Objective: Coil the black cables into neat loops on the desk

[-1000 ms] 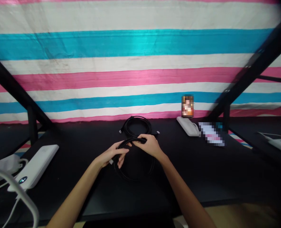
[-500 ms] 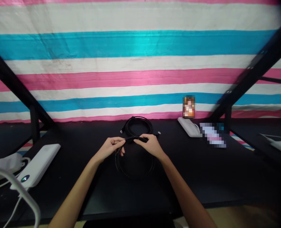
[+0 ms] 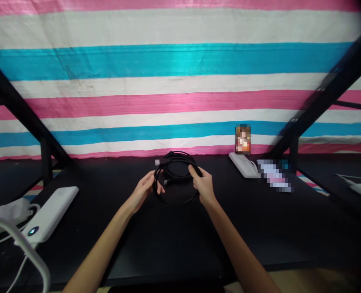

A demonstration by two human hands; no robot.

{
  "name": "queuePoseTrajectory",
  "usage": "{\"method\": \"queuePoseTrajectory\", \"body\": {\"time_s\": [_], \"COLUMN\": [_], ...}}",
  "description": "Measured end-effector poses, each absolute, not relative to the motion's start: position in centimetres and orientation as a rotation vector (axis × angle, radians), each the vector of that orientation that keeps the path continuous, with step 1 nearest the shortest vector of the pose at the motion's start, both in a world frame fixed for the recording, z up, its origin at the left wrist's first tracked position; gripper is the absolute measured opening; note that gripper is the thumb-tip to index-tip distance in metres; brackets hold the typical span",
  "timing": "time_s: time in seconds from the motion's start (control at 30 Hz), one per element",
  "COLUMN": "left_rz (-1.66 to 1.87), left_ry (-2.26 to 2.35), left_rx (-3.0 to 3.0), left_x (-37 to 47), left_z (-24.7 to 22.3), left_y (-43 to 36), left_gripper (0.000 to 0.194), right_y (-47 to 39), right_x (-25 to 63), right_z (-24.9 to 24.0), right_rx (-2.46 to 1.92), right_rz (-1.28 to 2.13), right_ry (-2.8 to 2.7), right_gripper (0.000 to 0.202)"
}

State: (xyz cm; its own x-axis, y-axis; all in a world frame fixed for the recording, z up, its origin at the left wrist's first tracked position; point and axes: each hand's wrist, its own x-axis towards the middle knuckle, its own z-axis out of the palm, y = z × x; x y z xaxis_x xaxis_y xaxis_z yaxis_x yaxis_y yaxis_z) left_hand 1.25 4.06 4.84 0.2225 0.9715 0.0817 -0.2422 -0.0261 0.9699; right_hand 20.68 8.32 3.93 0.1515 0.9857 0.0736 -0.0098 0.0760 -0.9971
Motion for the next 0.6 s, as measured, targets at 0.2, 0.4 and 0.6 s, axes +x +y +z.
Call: {"method": "queuePoseTrajectory", "body": {"time_s": [0.2, 0.4, 0.6], "left_rz": [1.224, 1.38, 1.16], "left_ry": [1.023, 1.066, 1.046], "left_rx": [1.084, 0.98, 1.042], "left_x": [3.3, 2.1, 2.7], "left_z": [3.1, 3.4, 3.8], "left_y": [4.2, 4.5, 4.1], "left_gripper": [0.058, 0.049, 0.042], "right_y": [8.5, 8.4, 8.1], "right_x": [20.5, 20.8, 20.9], "right_z": [3.4, 3.6, 3.7], "right_rx": [-1.22, -1.158, -1.172], "right_rz": [1.106, 1.379, 1.514], "right_ry": [-1.108, -1.356, -1.367], "right_gripper": [0.041, 0.032, 0.035]}}
